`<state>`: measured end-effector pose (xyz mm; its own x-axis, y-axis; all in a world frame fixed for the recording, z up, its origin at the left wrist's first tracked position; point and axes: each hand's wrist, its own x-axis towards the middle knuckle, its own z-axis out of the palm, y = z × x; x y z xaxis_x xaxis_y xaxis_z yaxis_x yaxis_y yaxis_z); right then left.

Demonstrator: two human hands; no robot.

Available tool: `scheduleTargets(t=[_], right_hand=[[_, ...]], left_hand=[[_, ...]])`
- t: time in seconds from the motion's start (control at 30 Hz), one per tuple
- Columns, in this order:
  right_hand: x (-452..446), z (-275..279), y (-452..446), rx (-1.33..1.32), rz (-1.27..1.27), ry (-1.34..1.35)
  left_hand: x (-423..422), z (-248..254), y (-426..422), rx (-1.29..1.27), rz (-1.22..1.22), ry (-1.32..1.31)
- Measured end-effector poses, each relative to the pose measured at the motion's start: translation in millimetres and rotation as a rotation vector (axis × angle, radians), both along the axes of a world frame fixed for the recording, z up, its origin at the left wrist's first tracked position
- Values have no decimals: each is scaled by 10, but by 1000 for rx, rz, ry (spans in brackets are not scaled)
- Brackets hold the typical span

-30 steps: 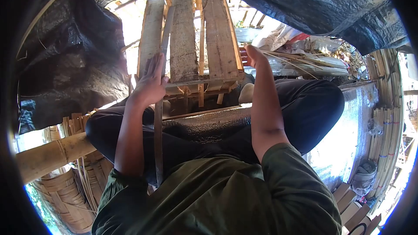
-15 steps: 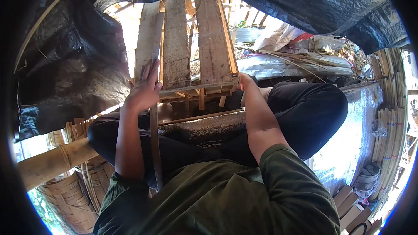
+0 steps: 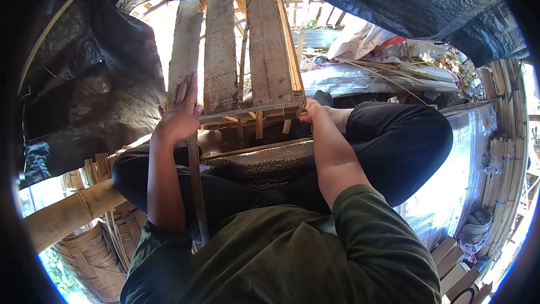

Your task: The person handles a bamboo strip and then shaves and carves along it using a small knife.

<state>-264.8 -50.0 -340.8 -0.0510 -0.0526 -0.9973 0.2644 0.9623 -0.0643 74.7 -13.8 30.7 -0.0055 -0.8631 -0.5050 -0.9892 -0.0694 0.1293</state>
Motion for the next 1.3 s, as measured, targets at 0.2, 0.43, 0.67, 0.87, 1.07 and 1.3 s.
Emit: scheduleTargets(t=[0.2, 0.43, 0.67, 0.87, 1.07, 1.3], right_hand=[[-201, -621, 251, -416, 1983, -161], [761, 898, 590, -6, 1230, -3], [1496, 652, 802, -262, 1121, -106], [1432, 729, 821, -449, 1203, 192], [1501, 958, 901, -601, 1248, 439], [1496, 979, 913, -674, 1211, 444]], left_hand=[[-26, 46, 17, 14, 7, -3], [-25, 73, 43, -30, -12, 19], [-110, 225, 58, 33, 19, -80], [-98, 208, 55, 40, 15, -56], [-30, 26, 63, -20, -7, -9], [-114, 157, 53, 29, 4, -73]])
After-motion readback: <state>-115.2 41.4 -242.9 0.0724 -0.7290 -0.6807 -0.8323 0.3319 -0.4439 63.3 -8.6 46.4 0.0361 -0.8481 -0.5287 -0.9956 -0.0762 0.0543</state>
